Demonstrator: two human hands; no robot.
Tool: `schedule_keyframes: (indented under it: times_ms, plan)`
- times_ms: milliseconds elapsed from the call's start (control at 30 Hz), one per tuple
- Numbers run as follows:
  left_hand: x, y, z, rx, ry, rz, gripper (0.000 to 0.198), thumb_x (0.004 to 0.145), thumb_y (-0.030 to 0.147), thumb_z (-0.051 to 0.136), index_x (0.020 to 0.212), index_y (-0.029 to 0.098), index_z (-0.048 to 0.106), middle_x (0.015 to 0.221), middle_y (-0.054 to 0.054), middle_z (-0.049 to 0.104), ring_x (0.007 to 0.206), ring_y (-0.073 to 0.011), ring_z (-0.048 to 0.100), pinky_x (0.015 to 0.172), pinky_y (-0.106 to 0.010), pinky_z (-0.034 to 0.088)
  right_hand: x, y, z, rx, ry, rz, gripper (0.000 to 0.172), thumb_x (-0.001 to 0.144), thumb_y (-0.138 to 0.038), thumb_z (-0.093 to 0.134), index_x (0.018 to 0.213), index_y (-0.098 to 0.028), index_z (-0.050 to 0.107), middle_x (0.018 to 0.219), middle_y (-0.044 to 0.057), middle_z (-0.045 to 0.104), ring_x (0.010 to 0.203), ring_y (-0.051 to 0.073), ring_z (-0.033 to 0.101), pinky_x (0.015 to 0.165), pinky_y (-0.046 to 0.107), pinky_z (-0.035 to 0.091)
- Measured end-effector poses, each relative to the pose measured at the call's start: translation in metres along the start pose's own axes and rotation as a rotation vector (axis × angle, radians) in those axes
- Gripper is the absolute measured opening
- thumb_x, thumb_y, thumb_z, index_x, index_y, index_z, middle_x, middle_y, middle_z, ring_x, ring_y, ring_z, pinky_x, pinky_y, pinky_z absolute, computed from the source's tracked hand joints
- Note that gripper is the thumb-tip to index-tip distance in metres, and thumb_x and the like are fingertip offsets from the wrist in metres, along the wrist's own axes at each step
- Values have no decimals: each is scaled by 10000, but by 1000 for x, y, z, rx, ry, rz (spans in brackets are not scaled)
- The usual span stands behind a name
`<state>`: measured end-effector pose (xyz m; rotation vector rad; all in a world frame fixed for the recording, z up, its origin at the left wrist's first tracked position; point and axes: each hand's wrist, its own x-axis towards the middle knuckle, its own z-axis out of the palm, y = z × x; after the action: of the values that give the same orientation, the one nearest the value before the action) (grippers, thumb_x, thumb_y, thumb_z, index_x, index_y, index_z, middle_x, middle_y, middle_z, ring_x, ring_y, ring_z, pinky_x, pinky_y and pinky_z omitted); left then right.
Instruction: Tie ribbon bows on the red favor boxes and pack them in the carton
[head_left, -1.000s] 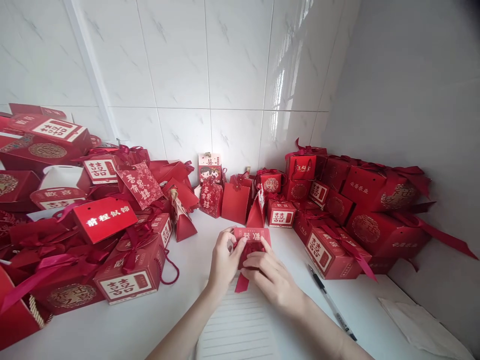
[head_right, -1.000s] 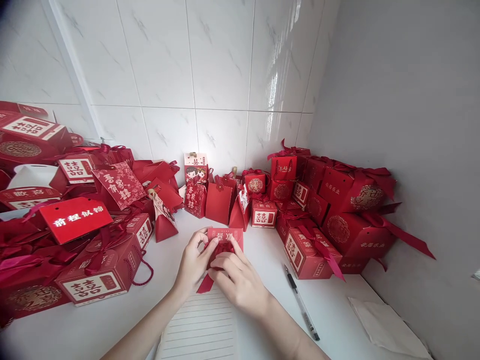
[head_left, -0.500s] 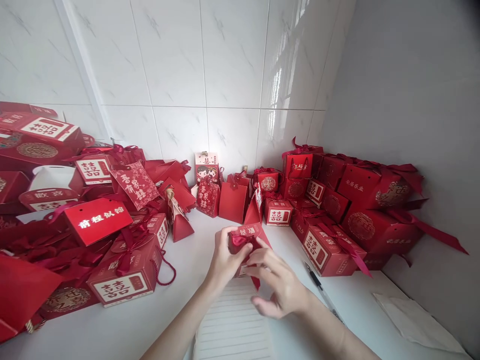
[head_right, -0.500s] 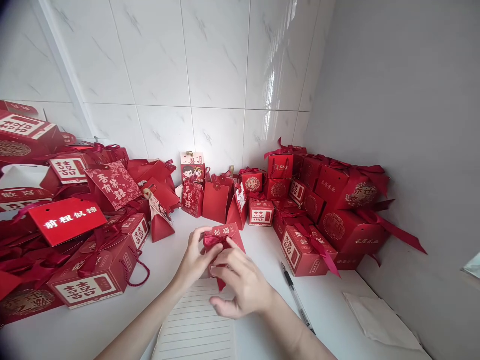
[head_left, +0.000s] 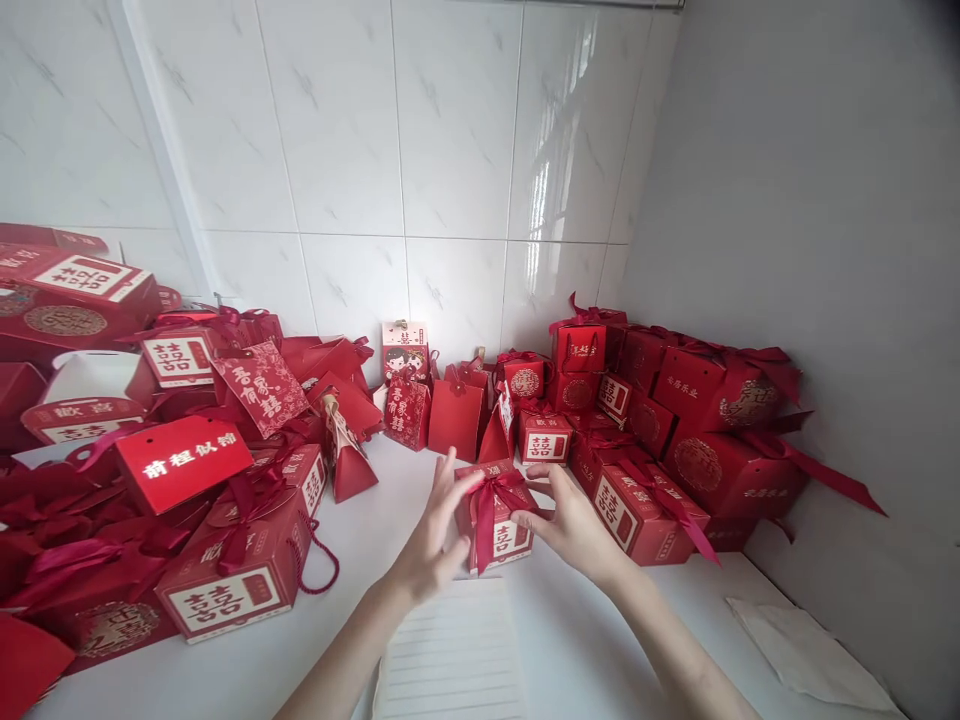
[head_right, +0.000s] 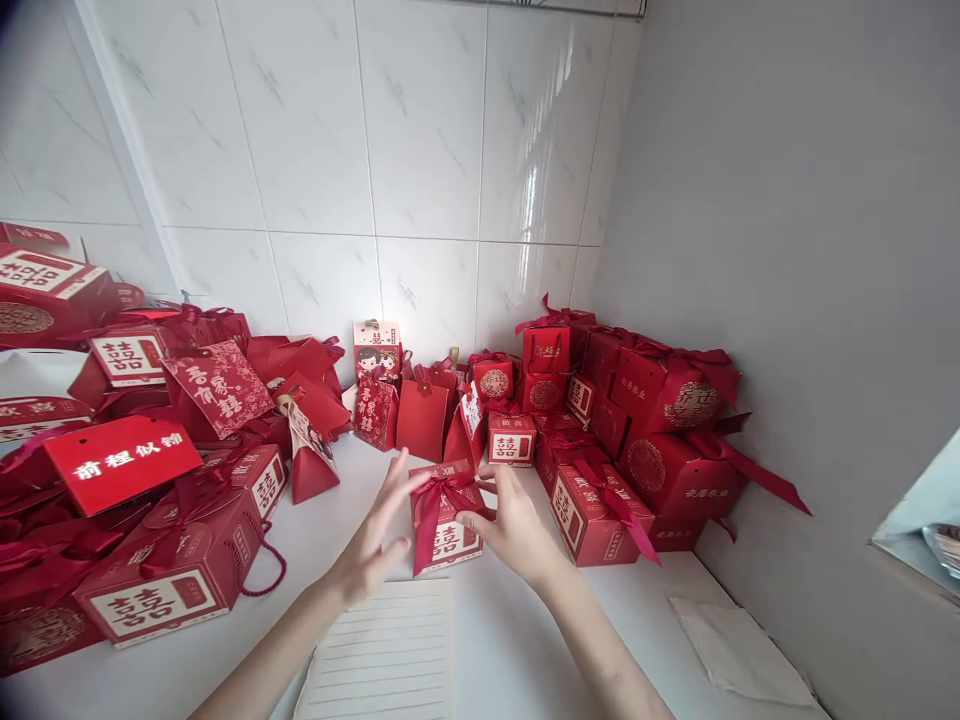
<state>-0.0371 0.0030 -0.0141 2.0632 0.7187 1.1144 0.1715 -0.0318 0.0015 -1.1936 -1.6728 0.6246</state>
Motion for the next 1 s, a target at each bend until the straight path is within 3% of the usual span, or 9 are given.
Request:
schedule_keyframes:
  times_ms: [100, 233, 367, 467, 533, 600, 767, 867, 1000]
  plan:
    - [0, -3, 7, 207, -28, 121, 352, 805, 206, 498, 1133, 279, 600, 1463, -31, 284, 1382, -288, 80, 1099, -533, 150, 3, 3, 0, -56, 63, 109, 498, 675, -389, 661, 1079, -213, 429, 842, 15, 554, 774, 193, 589, 685, 319, 502]
    - [10, -3, 8, 62, 171, 76, 224, 829, 277, 497, 915, 245, 702, 1340, -61, 477, 1331, -262, 286, 1058, -468, 317, 8, 7, -8, -85, 77, 220, 212, 654, -300, 599, 840, -200, 577, 584, -39, 546, 575, 158, 532, 584, 274, 417]
    - [29, 7, -29, -324, 507, -219, 300, 765, 428, 574, 846, 159, 679, 1099, -134, 642, 1107, -272, 552, 984, -450, 409, 12, 8, -34, -20, 153, 259, 109, 634, -298, 553, 628, -189, 556, 502, -23, 544, 505, 152, 518, 532, 268, 405]
    - [47, 21, -65, -532, 682, -305, 316, 698, 455, 634, 774, 148, 619, 928, -104, 671, 909, -216, 636, 886, -403, 487, 18, -3, -58, 108, 203, 301, 164, 640, -353, 559, 612, -201, 504, 496, -29, 523, 483, 146, 521, 506, 265, 436]
    - [60, 34, -79, -531, 662, -306, 313, 647, 436, 684, 743, 151, 598, 842, -68, 656, 793, -173, 639, 819, -374, 519, 25, -20, -69, 237, 166, 309, 202, 636, -371, 589, 597, -202, 486, 540, -19, 532, 536, 148, 553, 546, 275, 486]
    - [72, 51, -80, -499, 582, -293, 338, 603, 429, 717, 751, 145, 609, 780, -40, 632, 705, -146, 620, 749, -355, 537, 34, -43, -71, 370, 86, 297, 211, 632, -365, 629, 611, -190, 513, 616, 4, 565, 625, 157, 590, 612, 297, 523]
    - [96, 96, -54, -406, 385, -232, 336, 591, 429, 724, 739, 140, 638, 726, -22, 607, 700, -135, 589, 680, -298, 533, 63, -103, -54, 623, -72, 204, 216, 643, -331, 680, 724, -139, 625, 824, 80, 647, 807, 169, 622, 757, 292, 519]
    - [102, 113, -42, -356, 310, -209, 316, 607, 427, 713, 723, 142, 642, 754, -34, 618, 766, -161, 596, 707, -311, 529, 75, -123, -40, 722, -54, 172, 160, 659, -289, 658, 718, -144, 623, 831, 83, 663, 780, 157, 630, 777, 281, 512]
    - [101, 123, -36, -304, 292, -208, 322, 642, 439, 672, 760, 141, 645, 815, -55, 630, 830, -189, 602, 742, -342, 524, 80, -131, -26, 783, 34, 152, 159, 722, -296, 579, 751, -148, 631, 840, 86, 673, 745, 138, 628, 770, 256, 507]
